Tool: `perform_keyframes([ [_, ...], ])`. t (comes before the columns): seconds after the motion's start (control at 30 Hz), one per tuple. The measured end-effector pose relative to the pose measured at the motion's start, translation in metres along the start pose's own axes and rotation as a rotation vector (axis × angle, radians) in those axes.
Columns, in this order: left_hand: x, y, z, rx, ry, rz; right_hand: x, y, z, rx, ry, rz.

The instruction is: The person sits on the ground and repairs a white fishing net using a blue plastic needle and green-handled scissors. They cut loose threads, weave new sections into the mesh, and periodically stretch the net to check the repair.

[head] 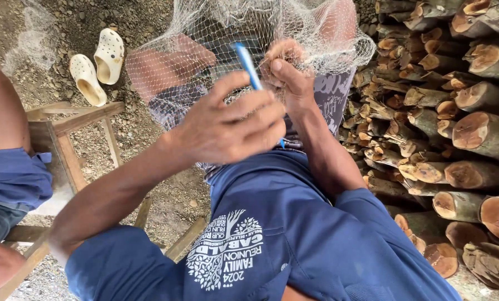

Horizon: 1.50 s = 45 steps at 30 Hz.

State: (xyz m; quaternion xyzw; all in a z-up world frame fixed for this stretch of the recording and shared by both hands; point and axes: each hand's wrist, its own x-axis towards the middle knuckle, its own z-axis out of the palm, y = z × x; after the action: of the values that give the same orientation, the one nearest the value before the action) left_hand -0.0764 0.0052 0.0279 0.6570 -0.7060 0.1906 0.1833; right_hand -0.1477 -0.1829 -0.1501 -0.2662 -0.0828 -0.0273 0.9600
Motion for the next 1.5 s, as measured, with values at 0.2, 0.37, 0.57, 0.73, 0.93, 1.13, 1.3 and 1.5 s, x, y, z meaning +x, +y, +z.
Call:
perform_keyframes([
  [0.2,0.006,0.02,-0.03,-0.334,0.164,-0.055,0.001,-0.003,-0.009,-0.18,0.086,0.043],
  [0.37,-0.002,0.026,-0.043,-0.462,0.252,-0.142,-0.004,-0.001,-0.011,-0.268,0.16,0.037],
  [0.57,-0.016,0.041,-0.045,-0.655,0.285,-0.257,-0.006,0.007,-0.018,-0.214,0.231,0.103],
  [0.73,-0.031,0.062,-0.02,-0.828,0.441,-0.328,-0.006,0.003,-0.015,-0.422,0.285,0.1],
  [0.93,-0.065,0.078,-0.055,-0.779,0.231,-0.37,-0.014,0.009,-0.025,-0.392,0.311,0.154],
  [1.13,-0.07,-0.028,-0.17,-0.861,-0.061,-0.349,-0.016,0.022,-0.053,-0.305,-0.056,0.13],
  [1.3,-0.043,-0.047,-0.115,-0.719,0.629,-0.411,-0.009,0.012,-0.04,-0.418,0.004,0.153],
  [1.5,-0.032,-0.061,-0.085,-0.541,0.965,-0.694,-0.013,0.01,-0.044,-0.357,0.044,0.17],
])
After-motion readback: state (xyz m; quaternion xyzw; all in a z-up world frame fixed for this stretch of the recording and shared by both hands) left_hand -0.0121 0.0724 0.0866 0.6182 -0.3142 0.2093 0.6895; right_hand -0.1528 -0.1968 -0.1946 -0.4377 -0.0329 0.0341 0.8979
